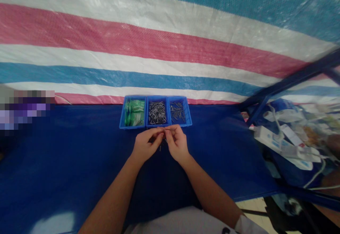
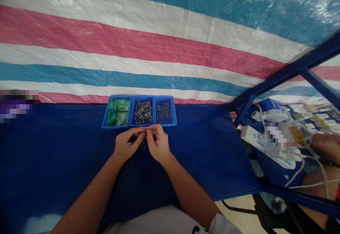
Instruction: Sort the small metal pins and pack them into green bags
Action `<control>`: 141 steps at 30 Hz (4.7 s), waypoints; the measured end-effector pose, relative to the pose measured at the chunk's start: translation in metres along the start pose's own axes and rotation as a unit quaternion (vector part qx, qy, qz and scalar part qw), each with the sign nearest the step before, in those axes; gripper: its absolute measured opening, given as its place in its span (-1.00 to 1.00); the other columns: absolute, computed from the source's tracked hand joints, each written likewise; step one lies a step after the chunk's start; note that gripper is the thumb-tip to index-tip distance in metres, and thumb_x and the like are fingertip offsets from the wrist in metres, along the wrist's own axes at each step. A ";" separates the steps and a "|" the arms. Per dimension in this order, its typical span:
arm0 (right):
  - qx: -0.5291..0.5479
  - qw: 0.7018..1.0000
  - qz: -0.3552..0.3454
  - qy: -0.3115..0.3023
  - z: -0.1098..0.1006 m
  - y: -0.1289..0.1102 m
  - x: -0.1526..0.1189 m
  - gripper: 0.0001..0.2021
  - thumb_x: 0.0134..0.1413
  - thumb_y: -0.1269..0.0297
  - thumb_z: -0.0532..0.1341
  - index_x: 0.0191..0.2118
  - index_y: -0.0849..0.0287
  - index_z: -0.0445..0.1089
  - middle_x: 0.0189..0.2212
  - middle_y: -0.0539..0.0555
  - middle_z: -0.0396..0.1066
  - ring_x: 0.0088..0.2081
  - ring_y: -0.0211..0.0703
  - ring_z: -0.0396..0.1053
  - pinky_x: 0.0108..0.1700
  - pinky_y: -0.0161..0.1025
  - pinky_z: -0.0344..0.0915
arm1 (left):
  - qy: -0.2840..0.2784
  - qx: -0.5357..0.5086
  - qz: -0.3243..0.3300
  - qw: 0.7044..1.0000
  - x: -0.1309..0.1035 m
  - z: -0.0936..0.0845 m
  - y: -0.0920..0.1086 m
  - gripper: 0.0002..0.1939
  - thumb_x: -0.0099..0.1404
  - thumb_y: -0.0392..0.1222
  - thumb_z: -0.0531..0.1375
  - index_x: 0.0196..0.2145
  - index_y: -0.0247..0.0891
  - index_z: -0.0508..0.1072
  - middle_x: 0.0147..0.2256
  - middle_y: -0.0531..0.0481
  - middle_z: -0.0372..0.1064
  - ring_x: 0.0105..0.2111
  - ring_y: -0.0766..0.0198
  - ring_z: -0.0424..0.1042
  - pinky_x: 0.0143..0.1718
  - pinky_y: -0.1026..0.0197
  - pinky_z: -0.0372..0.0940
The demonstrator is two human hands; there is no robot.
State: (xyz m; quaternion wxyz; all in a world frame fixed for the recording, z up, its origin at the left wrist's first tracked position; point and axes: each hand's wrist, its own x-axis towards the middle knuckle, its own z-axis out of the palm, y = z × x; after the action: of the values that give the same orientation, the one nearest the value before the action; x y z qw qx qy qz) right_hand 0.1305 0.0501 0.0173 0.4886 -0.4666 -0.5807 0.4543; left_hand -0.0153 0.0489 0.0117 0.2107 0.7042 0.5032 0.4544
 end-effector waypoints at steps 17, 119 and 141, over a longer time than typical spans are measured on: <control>-0.017 1.000 -0.008 0.007 -0.003 -0.005 0.008 -0.86 0.12 0.21 0.24 -0.30 0.14 0.48 -0.40 0.06 0.52 -0.41 -0.21 0.44 -0.31 -0.25 0.41 | -0.013 0.005 -0.041 0.999 -0.003 0.000 -0.003 -0.83 0.36 -0.17 0.06 -0.24 -0.24 0.42 -0.55 0.09 0.43 -0.58 0.39 0.42 -0.47 0.38 0.29; 0.063 0.994 0.073 -0.041 -0.002 0.002 0.008 -0.65 0.18 -0.05 0.14 -0.41 0.15 0.31 -0.69 -0.12 0.21 -0.65 -0.35 0.16 -0.55 -0.36 0.11 | 0.020 -0.052 -0.055 0.997 -0.005 0.000 -0.006 -0.86 0.33 -0.19 0.11 -0.21 -0.26 0.41 -0.50 0.08 0.44 -0.56 0.41 0.41 -0.49 0.37 0.29; 0.015 0.999 0.030 -0.003 -0.002 -0.005 0.008 -0.83 0.13 0.17 0.23 -0.26 0.15 0.46 -0.62 -0.04 0.41 -0.59 -0.28 0.37 -0.46 -0.31 0.33 | 0.036 -0.034 -0.062 0.997 -0.005 0.000 -0.007 -0.84 0.35 -0.15 0.09 -0.22 -0.26 0.40 -0.49 0.07 0.44 -0.54 0.40 0.41 -0.46 0.37 0.30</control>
State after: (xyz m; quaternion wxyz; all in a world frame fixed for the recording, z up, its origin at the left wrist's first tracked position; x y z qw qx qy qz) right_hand 0.1309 0.0577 0.0236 0.4803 -0.4751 -0.5609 0.4785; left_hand -0.0199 0.0476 0.0044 0.2444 0.6474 0.5374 0.4821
